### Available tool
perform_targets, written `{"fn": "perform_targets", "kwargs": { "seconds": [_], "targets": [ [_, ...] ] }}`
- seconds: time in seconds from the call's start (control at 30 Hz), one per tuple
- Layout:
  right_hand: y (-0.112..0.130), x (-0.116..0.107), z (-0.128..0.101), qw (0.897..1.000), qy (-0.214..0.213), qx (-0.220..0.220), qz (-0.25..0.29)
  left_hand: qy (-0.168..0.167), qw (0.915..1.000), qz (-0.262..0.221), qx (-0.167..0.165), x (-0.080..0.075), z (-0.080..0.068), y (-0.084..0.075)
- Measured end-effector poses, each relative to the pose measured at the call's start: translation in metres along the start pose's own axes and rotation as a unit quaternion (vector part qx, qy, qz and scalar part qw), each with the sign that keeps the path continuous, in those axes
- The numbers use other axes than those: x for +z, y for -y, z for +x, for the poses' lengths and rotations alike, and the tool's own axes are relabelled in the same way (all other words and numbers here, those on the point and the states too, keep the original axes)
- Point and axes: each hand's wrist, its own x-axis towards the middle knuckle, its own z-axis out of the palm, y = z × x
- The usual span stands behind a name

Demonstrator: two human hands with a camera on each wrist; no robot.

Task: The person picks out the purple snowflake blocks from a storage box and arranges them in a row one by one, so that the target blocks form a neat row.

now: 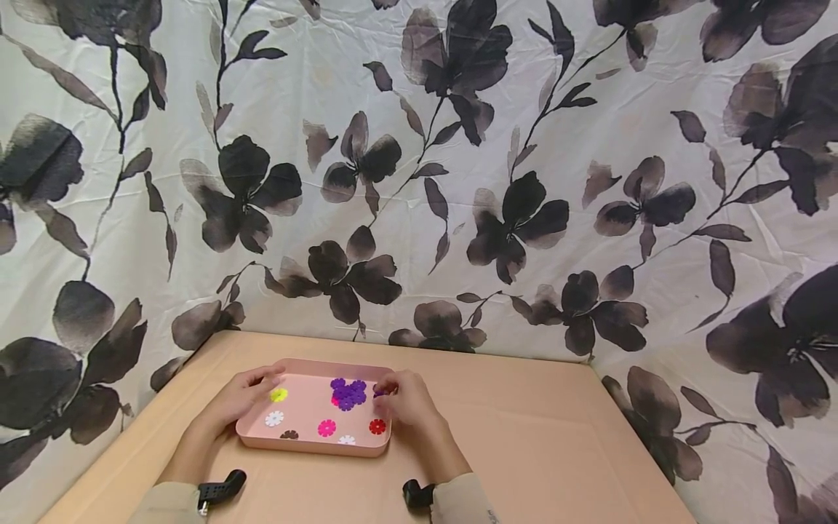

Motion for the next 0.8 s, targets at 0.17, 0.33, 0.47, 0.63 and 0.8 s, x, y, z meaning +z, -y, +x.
{"fn": "perform_targets", "kwargs": {
  "seconds": [0.17,0.33,0.47,0.63,0.8],
  "targets": [
    [-0.004,-0.018,-0.002,0.995,-0.047,0.010,0.090,-0.002,1.0000,0.002,-0.001,0.001,0.001,-0.001],
    [-0.015,-0.036,-0.003,0.992,-0.052,-0.006,0.114,-0.005,1.0000,-0.002,-0.008,0.002,0.002,0.000],
    [-0.027,-0.050,-0.003,0.993,-0.038,-0.017,0.113,-0.008,0.9999,-0.002,-0.010,0.003,0.003,0.001],
    [-0.039,-0.064,-0.005,0.996,-0.001,-0.007,0.093,-0.009,0.9999,0.003,-0.004,0.004,0.003,0.000],
    [-0.046,-0.073,-0.007,0.997,0.005,-0.009,0.076,-0.012,0.9999,0.006,-0.003,0.004,0.002,0.000]
  ]
}}
